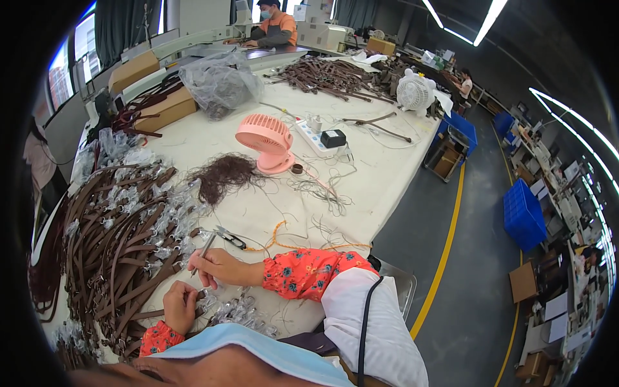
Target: The recorder is assembling small leather straps with metal hardware using a hook-like tool to pull threads or secure components.
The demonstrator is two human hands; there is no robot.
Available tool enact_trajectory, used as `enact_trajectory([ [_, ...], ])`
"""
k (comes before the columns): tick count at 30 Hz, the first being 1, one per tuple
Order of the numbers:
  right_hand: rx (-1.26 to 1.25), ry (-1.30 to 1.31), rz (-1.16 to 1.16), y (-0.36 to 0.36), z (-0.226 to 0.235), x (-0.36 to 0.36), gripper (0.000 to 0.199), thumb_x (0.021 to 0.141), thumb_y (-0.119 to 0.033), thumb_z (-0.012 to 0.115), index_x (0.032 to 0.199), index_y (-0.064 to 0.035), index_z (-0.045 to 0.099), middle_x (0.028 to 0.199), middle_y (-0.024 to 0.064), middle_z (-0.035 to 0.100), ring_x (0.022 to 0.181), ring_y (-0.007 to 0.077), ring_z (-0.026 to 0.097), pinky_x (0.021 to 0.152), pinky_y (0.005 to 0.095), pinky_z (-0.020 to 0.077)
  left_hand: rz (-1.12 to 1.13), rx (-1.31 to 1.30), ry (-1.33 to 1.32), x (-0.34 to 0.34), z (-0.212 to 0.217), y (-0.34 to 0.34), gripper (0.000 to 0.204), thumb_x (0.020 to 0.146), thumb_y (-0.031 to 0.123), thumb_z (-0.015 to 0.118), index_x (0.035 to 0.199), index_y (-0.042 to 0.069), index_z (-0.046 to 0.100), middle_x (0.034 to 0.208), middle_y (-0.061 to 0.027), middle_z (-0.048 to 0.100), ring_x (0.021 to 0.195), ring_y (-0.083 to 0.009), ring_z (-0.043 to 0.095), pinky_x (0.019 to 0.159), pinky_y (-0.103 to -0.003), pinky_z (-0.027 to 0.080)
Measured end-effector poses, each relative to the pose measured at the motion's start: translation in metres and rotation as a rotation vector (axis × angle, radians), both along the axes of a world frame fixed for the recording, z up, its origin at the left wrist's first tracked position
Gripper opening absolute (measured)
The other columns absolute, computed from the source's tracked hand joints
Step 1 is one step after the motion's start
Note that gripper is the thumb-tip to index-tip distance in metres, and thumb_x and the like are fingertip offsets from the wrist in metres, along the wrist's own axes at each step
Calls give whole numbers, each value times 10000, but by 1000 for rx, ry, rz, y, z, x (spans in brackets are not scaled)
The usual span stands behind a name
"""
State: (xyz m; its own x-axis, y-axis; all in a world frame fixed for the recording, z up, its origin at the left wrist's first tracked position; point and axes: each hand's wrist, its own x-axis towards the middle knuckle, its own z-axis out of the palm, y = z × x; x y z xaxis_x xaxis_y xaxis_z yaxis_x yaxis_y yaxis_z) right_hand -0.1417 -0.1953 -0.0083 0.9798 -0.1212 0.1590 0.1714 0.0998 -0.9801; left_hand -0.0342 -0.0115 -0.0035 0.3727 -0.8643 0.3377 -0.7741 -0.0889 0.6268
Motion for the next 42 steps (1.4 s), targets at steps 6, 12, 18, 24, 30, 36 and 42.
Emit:
enact_trajectory([
  [6, 3, 38, 42, 6, 2, 11, 403, 1033, -383, 397, 1031, -12, 556, 654, 53, 599, 509, 103, 564, 486, 231, 444, 84, 91, 91, 12, 1, 13, 65, 811, 45, 656, 814, 8, 602, 732, -135, 596, 621, -282, 609, 580, -361, 474],
  [12, -24, 93, -25, -2, 6, -6, 397, 1041, -349, 392, 1063, 5, 570, 690, 71, 619, 559, 118, 570, 539, 244, 464, 34, 56, 126, 19, -15, 1, 160, 858, 176, 673, 891, 22, 641, 714, -84, 620, 607, -165, 589, 574, -303, 467],
  [18, -32, 57, 7, 5, 7, -3, 408, 1042, -357, 387, 1062, 9, 567, 702, 99, 627, 564, 137, 574, 555, 255, 473, 109, 97, 168, 16, -13, 14, 163, 875, 187, 660, 905, 28, 647, 734, -76, 637, 648, -157, 612, 606, -299, 485],
  [24, -44, 36, 3, -1, 5, -1, 410, 1041, -360, 386, 1062, 9, 564, 703, 105, 631, 553, 141, 573, 556, 257, 476, 94, 91, 188, 18, -13, 10, 158, 876, 186, 652, 914, 33, 647, 747, -75, 646, 647, -168, 614, 601, -298, 481],
  [30, -30, 50, 1, -2, 5, 0, 403, 1041, -351, 391, 1063, 13, 562, 702, 93, 628, 550, 135, 569, 555, 252, 465, 94, 64, 160, 21, -19, 8, 159, 875, 193, 658, 914, 39, 646, 750, -64, 648, 635, -150, 601, 593, -290, 477],
  [36, -56, 52, -5, 5, 7, 0, 427, 1042, -377, 379, 1055, 10, 558, 681, 105, 627, 526, 143, 567, 539, 257, 467, 101, 78, 166, 17, -14, 14, 165, 874, 200, 662, 915, 41, 646, 747, -59, 640, 627, -142, 591, 588, -283, 474],
  [42, -45, 65, -48, -1, 6, -9, 411, 1042, -366, 382, 1058, 6, 555, 680, 98, 619, 530, 139, 565, 539, 254, 465, 68, 61, 168, 16, -15, 4, 165, 871, 197, 662, 910, 38, 646, 713, -59, 629, 602, -143, 581, 570, -290, 468],
])
